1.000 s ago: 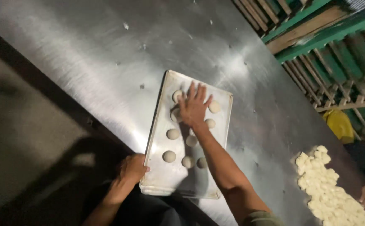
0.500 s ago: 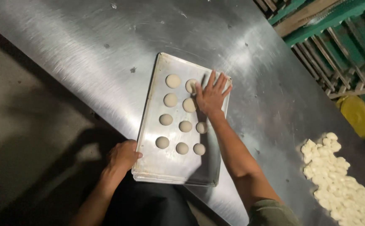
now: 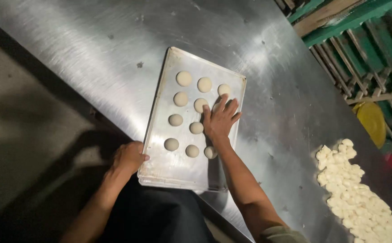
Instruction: Rounding dough pieces into small balls and placing them on baking trays.
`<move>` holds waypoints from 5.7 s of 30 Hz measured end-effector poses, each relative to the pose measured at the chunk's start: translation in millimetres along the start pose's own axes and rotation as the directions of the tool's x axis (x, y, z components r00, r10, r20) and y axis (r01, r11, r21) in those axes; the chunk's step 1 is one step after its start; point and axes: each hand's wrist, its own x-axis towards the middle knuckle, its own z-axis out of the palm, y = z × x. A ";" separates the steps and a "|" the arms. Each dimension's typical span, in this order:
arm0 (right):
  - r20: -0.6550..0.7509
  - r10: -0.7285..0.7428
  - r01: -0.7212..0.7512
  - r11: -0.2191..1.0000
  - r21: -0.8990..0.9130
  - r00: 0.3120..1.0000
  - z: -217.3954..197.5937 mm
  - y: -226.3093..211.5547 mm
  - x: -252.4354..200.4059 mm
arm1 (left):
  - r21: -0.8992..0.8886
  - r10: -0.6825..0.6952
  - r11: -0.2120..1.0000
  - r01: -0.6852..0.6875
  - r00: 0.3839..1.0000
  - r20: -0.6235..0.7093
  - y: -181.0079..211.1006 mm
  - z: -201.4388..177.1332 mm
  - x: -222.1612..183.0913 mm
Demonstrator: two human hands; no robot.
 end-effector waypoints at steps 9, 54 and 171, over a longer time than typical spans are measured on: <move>0.197 0.127 -0.132 0.991 0.013 0.972 0.0 -30.3 3.8 | 0.044 0.044 0.998 -0.044 0.999 -0.007 -10.0 8.1 8.7; -0.019 -0.354 0.343 0.889 0.305 0.935 -18.8 -74.2 -85.6 | 0.038 -0.029 0.999 0.028 0.999 0.039 0.1 -7.0 -17.5; -0.099 0.431 -0.344 0.820 0.458 0.897 -119.5 471.3 -536.9 | 0.559 0.840 0.416 -0.717 0.538 0.065 215.8 406.1 -178.6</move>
